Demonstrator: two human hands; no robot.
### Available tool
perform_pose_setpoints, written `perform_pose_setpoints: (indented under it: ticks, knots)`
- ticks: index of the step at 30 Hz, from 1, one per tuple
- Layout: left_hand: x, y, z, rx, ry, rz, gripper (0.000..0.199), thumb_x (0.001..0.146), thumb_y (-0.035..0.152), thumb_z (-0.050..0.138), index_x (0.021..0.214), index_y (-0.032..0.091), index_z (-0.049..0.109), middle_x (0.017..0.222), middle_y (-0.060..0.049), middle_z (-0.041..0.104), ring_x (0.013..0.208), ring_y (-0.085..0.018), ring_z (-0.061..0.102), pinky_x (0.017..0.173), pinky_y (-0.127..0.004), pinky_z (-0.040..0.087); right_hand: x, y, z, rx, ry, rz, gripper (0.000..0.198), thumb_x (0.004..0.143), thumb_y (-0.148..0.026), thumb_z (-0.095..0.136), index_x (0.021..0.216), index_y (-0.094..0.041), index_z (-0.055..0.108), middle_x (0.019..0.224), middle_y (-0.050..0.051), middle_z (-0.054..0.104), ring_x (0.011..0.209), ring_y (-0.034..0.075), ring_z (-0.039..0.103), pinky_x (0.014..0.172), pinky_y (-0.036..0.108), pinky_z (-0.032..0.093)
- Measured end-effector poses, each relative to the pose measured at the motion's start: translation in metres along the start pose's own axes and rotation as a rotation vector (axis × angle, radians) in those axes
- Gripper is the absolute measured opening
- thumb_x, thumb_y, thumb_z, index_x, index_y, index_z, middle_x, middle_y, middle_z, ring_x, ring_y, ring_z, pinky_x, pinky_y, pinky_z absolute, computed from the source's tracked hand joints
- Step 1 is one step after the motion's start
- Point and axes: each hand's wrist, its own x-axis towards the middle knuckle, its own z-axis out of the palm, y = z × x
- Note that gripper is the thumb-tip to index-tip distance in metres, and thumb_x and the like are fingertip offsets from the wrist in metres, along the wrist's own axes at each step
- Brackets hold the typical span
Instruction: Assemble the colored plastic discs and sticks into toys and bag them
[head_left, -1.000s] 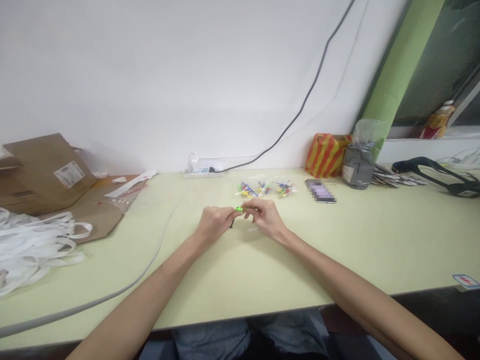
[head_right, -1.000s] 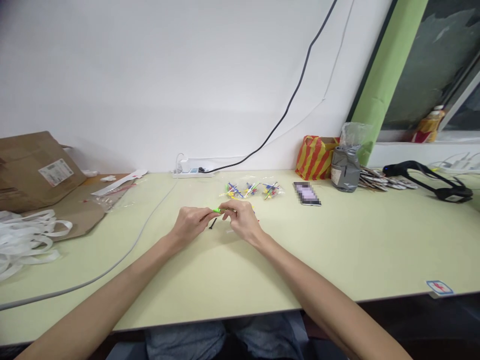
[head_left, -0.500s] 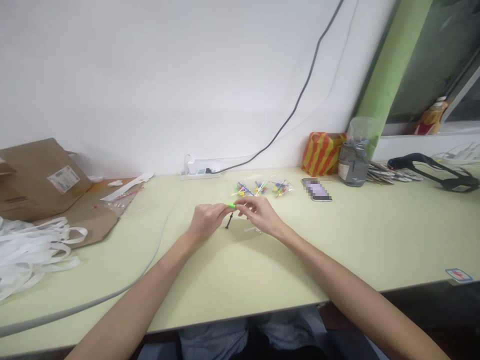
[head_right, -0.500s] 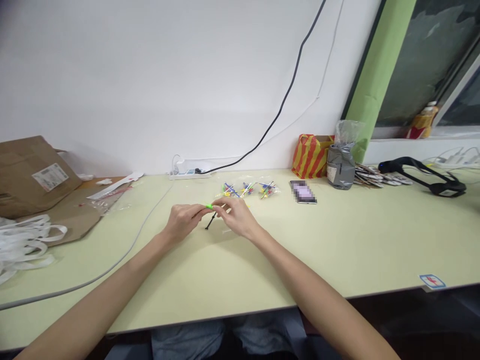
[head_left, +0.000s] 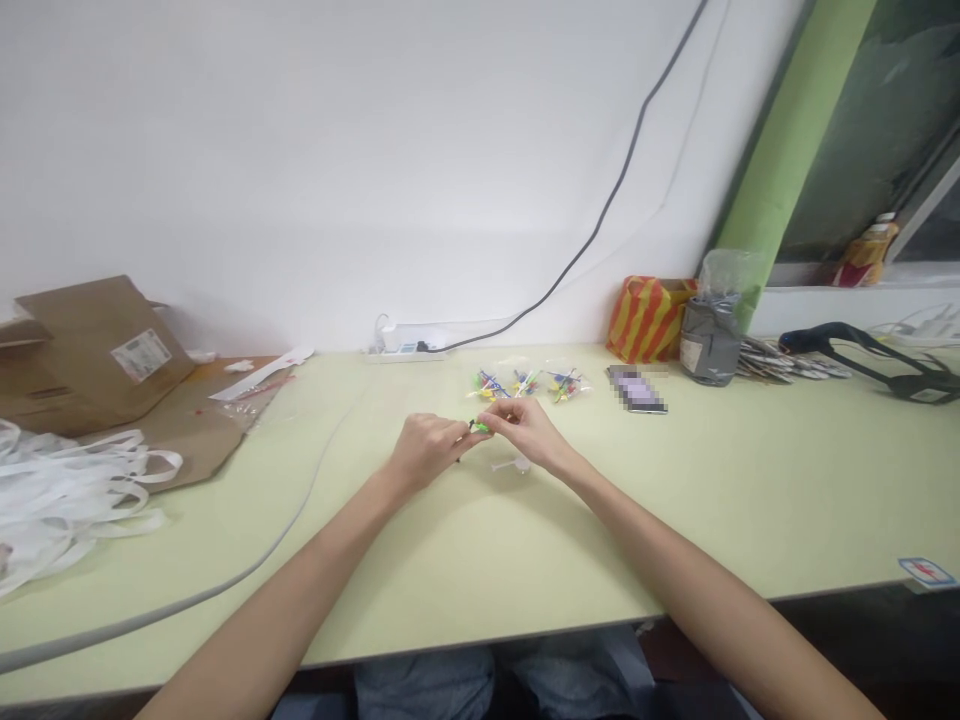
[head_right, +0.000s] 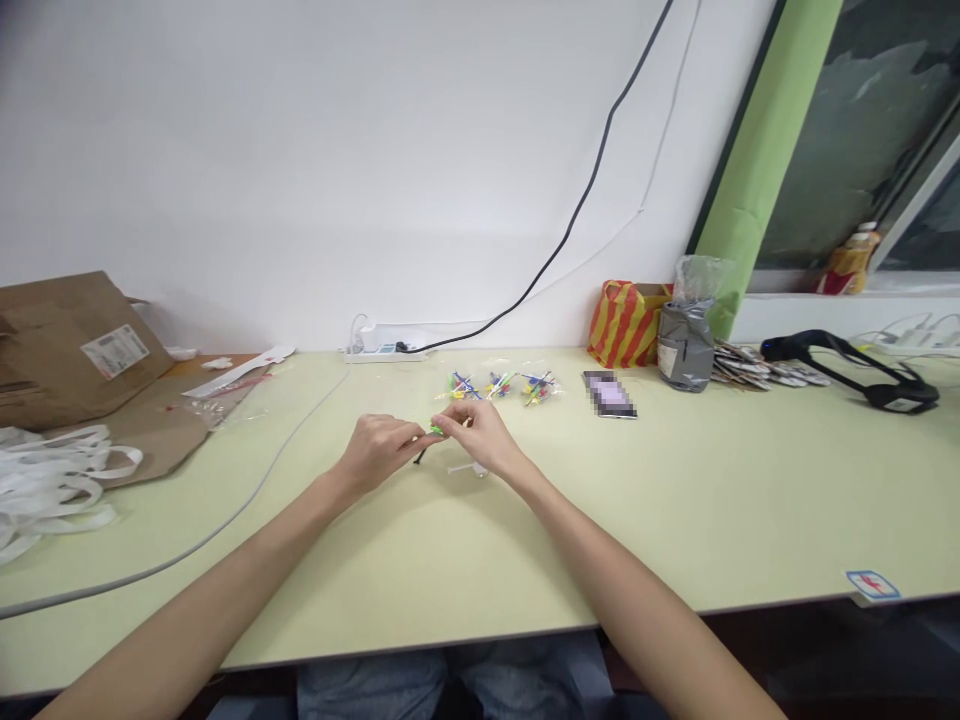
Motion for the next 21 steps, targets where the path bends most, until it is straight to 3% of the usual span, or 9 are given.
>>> perform_pose_setpoints:
  ticks: [10, 21]
  knots:
    - [-0.0048, -0.0056, -0.0039, 0.027, -0.042, 0.062, 0.044, 0.099, 0.037, 0.052, 0.059, 0.017, 0.054, 0.045, 0.002, 0.056, 0.04, -0.01, 0.047, 0.049, -0.027, 0.022, -0.0042, -0.0024, 0.0003, 0.187, -0.098, 0.017, 0.041, 0.082, -0.054, 0.067, 0.072, -0.015, 0.061, 0.061, 0.0, 0.057, 0.058, 0.011, 0.052, 0.058, 0.024, 0.041]
    - [-0.0095, -0.0077, -0.0044, 0.004, -0.152, 0.09, 0.048, 0.102, 0.039, 0.043, 0.059, 0.017, 0.048, 0.046, 0.001, 0.054, 0.041, -0.009, 0.047, 0.049, -0.028, 0.022, -0.0095, -0.0059, -0.0021, 0.164, -0.177, 0.034, 0.044, 0.082, -0.057, 0.067, 0.07, -0.015, 0.062, 0.062, 0.0, 0.058, 0.059, 0.011, 0.053, 0.057, 0.024, 0.042]
